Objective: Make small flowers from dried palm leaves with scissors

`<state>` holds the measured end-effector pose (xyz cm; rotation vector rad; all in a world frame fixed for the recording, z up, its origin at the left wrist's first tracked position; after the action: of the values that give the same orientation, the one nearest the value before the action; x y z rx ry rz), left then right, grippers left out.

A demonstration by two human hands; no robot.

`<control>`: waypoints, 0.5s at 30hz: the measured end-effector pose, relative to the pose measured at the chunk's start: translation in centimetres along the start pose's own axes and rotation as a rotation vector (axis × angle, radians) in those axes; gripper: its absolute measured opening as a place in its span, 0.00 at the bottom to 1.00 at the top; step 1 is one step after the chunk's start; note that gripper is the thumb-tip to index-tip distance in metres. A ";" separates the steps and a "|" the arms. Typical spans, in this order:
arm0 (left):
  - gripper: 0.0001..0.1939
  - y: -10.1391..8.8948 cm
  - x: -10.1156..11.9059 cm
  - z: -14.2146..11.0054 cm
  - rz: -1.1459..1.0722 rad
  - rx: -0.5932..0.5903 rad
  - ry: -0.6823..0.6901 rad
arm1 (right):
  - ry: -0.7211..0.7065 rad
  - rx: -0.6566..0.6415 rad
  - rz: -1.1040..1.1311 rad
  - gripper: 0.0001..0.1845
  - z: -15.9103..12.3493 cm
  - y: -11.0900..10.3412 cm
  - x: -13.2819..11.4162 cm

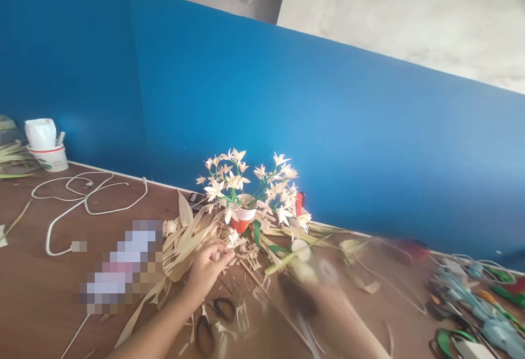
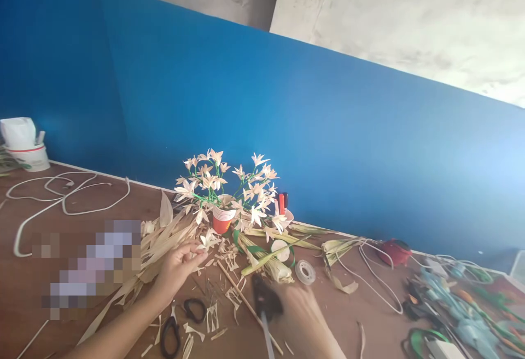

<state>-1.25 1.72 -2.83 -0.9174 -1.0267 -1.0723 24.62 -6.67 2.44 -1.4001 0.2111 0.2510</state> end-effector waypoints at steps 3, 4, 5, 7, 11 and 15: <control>0.11 -0.4 0.1 0.4 -0.037 0.100 -0.014 | 0.277 -0.046 -0.285 0.26 0.4 -1.1 3.5; 0.12 -0.6 0.2 0.5 -0.046 0.124 -0.010 | 0.330 -0.043 -0.328 0.28 0.6 -1.2 4.6; 0.12 -0.7 0.4 0.5 -0.054 0.143 -0.004 | 0.390 -0.034 -0.367 0.28 0.7 -1.0 5.6; 0.12 -0.8 0.6 0.5 -0.067 0.171 0.012 | 0.456 0.012 -0.418 0.27 0.6 -0.1 7.1; 0.11 -0.9 0.7 0.6 -0.069 0.175 0.042 | 0.508 -0.034 -0.452 0.27 0.1 1.1 8.6; 0.10 -0.8 0.7 0.5 -0.055 0.151 0.027 | 0.517 0.025 -0.515 0.19 0.4 -0.5 6.2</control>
<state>-2.06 1.82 -1.92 -0.7553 -1.1006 -1.0354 30.67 -6.00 1.16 -1.4249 0.2660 -0.5435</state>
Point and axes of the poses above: each hand's wrist, its own z-axis towards the middle knuckle, its own y-axis out of the palm, x = y × z, the point moved 1 cm from there along z, towards the middle knuckle, and after that the axes turned 7 degrees about x, right-handed, at the moved point
